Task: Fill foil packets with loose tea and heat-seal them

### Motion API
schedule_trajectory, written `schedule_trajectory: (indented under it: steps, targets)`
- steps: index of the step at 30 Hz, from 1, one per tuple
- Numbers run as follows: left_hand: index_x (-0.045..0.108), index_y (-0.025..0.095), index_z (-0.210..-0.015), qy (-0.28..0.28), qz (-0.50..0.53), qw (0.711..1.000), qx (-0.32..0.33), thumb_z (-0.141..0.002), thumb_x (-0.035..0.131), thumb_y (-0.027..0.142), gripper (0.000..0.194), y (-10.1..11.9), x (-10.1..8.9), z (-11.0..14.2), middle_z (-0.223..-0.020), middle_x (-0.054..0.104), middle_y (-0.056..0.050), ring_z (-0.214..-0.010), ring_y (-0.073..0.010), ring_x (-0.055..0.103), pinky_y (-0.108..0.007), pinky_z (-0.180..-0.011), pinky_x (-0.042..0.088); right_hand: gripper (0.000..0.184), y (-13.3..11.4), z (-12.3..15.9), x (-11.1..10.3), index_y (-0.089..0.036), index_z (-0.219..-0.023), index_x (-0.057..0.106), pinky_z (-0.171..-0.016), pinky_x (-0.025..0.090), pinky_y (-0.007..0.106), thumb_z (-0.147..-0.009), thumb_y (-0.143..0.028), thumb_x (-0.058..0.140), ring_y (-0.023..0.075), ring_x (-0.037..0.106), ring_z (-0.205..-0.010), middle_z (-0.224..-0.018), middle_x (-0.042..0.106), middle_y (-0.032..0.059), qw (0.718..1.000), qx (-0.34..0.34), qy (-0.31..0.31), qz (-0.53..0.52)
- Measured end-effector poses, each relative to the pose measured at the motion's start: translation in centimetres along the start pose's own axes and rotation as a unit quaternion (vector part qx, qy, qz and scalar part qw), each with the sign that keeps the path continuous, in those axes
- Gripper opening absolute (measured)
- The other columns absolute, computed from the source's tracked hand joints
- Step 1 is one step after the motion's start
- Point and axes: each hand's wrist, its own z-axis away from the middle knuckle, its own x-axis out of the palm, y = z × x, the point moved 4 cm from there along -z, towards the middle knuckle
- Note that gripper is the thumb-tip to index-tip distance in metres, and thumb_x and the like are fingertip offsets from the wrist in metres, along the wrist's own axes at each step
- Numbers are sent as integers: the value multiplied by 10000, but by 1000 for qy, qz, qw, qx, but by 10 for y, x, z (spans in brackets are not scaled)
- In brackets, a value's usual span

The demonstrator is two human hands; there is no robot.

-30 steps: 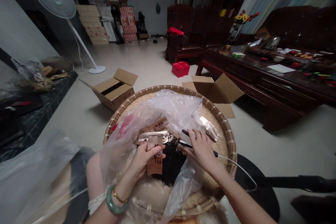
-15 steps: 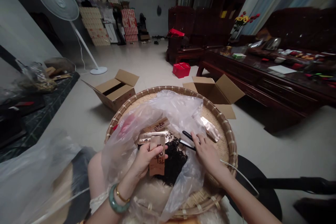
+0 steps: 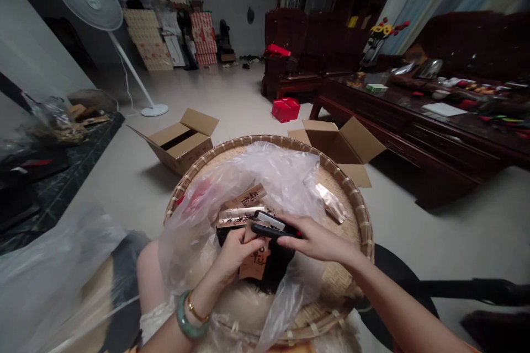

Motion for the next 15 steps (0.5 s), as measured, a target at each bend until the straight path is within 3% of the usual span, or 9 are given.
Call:
schedule_trajectory:
  steps: [3,9,15]
  targets:
    - [699,124,-893,-25,-13,999,15,-592,819,341,390,-1,3,1,-850,688,-61,-796,-215,631,-327,-740,498,390,-6,-11,5,-193,-1243,586,-818,481,318,-906,-376,511,235,641,-969,-1145,671,93,999,0,-30,40]
    - [657,159,-1080,-50,11,999,11,-620,808,348,520,-4,6,3,-951,675,-69,-845,-217,608,-343,-743,509,345,-7,-16,7,-225,-1220,608,-726,444,268,-928,-348,470,209,655,-870,-1066,702,72,994,-1,-24,111]
    - [651,147,-1099,18,34,999,24,-646,769,460,563,2,-5,1,-932,690,-78,-786,-182,615,-254,-665,480,341,-5,-13,7,-219,-1204,608,-699,422,261,-937,-364,454,197,651,-834,-1056,704,75,991,11,-22,133]
